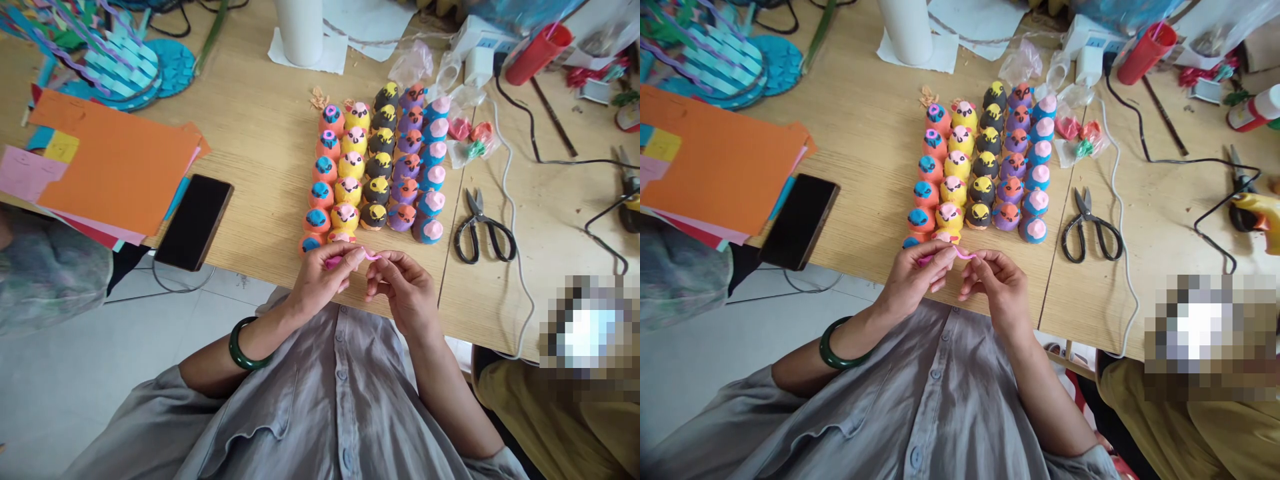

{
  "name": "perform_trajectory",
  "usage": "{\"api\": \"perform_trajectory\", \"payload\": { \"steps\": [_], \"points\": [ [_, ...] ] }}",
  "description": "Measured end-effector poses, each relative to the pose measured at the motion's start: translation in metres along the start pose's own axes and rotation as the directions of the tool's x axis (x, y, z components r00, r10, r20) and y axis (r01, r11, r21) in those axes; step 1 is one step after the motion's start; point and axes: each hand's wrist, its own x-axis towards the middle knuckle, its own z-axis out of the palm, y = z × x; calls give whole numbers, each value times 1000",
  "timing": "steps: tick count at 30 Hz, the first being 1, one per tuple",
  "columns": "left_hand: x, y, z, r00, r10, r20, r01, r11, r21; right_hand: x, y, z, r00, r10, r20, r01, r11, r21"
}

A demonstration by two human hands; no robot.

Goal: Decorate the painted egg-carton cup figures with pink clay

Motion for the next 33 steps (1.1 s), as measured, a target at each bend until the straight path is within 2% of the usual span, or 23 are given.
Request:
{"api": "perform_trajectory", "payload": {
  "steps": [9, 13, 16, 19, 21, 24, 27, 33],
  "points": [
    [-2, -2, -3, 999, -26, 34, 24, 998, 56, 0, -1, -2, 996, -91, -23, 90, 995, -36],
    [-3, 2, -3, 999, 29, 31, -35, 978, 206, -3, -2, -3, 980, -189, -63, 170, 957, -233],
    [-3, 7, -2, 987, 146, 61, -158, 914, 374, -8, -1, -2, 932, -356, -66, 290, 843, -453],
    [-3, 12, -1, 967, 226, 121, -256, 826, 503, -10, 0, -2, 865, -501, 34, 404, 655, -639],
    [-3, 13, -1, 949, 271, 163, -316, 773, 550, -10, 0, -1, 828, -550, 113, 459, 546, -701],
    [-2, 12, -2, 930, 308, 202, -366, 716, 595, -10, 0, -1, 797, -571, 198, 515, 469, -717],
    [-1, 10, -5, 930, 296, 217, -365, 683, 633, -10, -1, -2, 798, -560, 224, 529, 471, -707],
    [-2, 11, -5, 922, 277, 269, -386, 649, 655, -10, 0, -2, 829, -524, 198, 492, 512, -704]
  ]
}}
